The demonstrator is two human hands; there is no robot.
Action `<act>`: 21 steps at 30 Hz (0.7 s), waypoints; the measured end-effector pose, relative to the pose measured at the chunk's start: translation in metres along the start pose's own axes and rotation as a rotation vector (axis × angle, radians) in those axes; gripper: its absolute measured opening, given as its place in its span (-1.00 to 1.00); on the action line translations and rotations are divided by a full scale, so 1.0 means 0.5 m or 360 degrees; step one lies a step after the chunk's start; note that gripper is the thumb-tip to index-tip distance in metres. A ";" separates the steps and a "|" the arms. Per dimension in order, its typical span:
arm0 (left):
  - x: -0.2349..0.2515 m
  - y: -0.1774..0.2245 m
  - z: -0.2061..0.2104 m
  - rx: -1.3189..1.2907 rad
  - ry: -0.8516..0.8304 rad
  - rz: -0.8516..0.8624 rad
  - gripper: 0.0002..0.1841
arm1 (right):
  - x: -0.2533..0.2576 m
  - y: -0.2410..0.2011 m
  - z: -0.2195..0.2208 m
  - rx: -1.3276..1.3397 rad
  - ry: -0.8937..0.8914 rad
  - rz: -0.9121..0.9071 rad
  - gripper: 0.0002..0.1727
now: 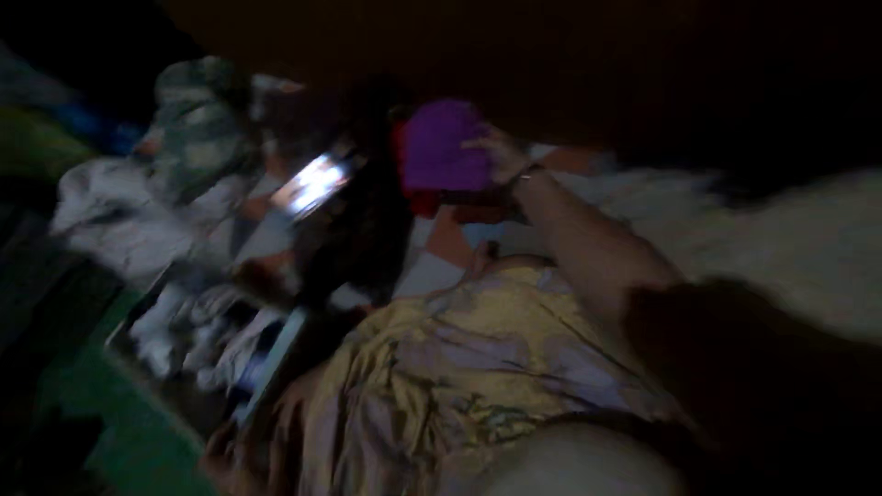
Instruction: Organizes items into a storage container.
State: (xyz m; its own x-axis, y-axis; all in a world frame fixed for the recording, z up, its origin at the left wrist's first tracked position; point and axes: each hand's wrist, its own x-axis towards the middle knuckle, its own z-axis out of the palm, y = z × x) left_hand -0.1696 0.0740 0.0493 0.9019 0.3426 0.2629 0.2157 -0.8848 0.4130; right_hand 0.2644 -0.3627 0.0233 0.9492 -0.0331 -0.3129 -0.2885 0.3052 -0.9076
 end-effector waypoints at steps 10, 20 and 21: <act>0.012 -0.129 -0.071 -0.0292 0.0305 -0.0501 -0.65 | -0.287 -0.091 0.343 -0.0450 -0.1166 -0.0247 -0.56; 0.182 -0.207 -0.088 -0.0869 0.0916 -0.0688 -0.54 | -0.394 0.233 0.858 -0.0315 -0.1513 0.0181 -0.23; 0.196 -0.213 -0.095 -0.0823 0.0929 -0.0636 -0.52 | -0.396 0.272 0.889 -0.0378 -0.1509 0.0235 -0.22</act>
State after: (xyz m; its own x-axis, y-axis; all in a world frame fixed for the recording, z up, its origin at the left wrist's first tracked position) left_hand -0.1217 0.2167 0.0724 0.4291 0.8283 0.3602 0.1504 -0.4587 0.8758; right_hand 0.0933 0.1086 0.0865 0.5793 0.7977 -0.1674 -0.3311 0.0427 -0.9426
